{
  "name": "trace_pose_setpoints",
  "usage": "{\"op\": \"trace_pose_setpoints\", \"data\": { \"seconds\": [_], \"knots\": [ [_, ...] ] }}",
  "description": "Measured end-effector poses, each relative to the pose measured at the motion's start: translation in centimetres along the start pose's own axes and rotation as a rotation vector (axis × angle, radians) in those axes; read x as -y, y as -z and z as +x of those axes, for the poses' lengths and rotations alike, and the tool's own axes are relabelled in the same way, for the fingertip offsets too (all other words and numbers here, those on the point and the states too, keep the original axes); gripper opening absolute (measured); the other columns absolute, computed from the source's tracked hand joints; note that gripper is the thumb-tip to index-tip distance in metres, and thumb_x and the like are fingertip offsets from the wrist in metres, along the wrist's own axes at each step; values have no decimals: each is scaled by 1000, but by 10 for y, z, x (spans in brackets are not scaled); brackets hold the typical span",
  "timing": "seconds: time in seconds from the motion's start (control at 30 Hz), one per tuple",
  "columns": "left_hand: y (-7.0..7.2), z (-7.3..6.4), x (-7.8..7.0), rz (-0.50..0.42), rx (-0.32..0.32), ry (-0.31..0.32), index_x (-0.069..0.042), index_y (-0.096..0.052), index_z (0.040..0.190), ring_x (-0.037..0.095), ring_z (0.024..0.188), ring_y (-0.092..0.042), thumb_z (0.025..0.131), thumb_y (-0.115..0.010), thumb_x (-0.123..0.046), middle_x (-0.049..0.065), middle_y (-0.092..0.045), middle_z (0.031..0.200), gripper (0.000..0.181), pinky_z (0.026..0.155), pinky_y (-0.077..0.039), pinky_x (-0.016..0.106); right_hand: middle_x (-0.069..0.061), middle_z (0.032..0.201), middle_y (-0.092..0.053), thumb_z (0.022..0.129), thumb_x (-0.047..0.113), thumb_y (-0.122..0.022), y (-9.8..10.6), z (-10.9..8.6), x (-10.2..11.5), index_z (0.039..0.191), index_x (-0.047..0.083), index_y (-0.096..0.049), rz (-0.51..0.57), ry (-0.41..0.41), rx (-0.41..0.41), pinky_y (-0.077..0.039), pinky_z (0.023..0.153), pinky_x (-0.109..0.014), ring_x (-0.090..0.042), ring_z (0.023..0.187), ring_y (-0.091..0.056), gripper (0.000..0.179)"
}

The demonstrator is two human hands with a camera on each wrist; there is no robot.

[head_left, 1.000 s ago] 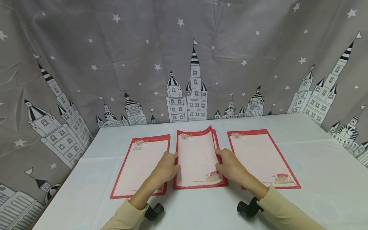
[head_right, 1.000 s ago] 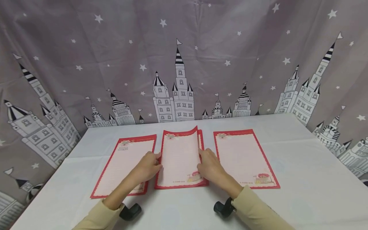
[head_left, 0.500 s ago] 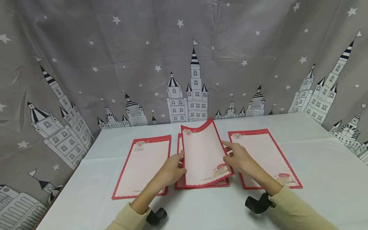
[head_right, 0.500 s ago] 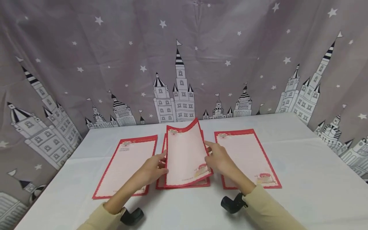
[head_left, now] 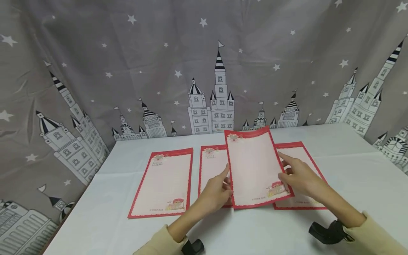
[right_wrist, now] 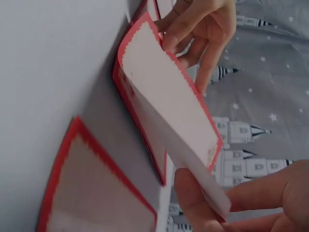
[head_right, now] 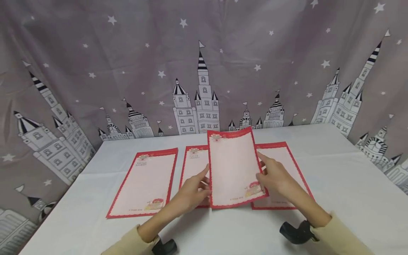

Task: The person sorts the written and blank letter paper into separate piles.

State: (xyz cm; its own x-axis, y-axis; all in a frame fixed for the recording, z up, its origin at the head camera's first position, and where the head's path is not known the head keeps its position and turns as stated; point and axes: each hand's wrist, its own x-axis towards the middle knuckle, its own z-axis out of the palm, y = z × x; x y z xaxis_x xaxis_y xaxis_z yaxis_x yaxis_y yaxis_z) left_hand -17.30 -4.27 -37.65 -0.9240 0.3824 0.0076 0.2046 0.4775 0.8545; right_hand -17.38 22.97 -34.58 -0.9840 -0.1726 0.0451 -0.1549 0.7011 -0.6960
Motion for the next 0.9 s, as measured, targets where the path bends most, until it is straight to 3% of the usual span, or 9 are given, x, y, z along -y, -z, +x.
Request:
{"op": "trace_pose_setpoints", "data": {
  "seconds": [0.2,0.43,0.7,0.9],
  "knots": [
    [-27,12,-19,-33,-28,-62,9,-33,158,11,88,-55,94,-68,10,7,-58,104,73,62,-49,19,-45,136,-50,92,0,-71,34,-10,-17,153,-20,-29,-78,-24,-25,-60,84,-55,-53,107,-64,76],
    [-58,24,-40,-33,30,-88,13,-33,156,6,78,-47,94,-67,9,4,-53,93,70,60,-45,18,-47,129,-51,94,3,-71,73,-25,-35,151,-23,-25,-166,-68,12,-61,79,-54,-52,103,-63,77],
    [-86,34,-51,36,86,-48,12,-40,153,5,58,-35,93,-68,6,-1,-44,71,66,52,-32,18,-49,124,-49,92,3,-72,85,-36,-52,145,-28,-25,-225,-130,54,-62,73,-51,-50,97,-62,78],
    [-90,46,-56,145,107,-90,10,-48,150,4,66,-37,90,-67,6,-1,-45,77,63,52,-34,18,-45,113,-55,89,-2,-73,83,-38,-60,142,-31,-29,-282,-120,24,-61,66,-44,-38,85,-62,74]
  ]
}}
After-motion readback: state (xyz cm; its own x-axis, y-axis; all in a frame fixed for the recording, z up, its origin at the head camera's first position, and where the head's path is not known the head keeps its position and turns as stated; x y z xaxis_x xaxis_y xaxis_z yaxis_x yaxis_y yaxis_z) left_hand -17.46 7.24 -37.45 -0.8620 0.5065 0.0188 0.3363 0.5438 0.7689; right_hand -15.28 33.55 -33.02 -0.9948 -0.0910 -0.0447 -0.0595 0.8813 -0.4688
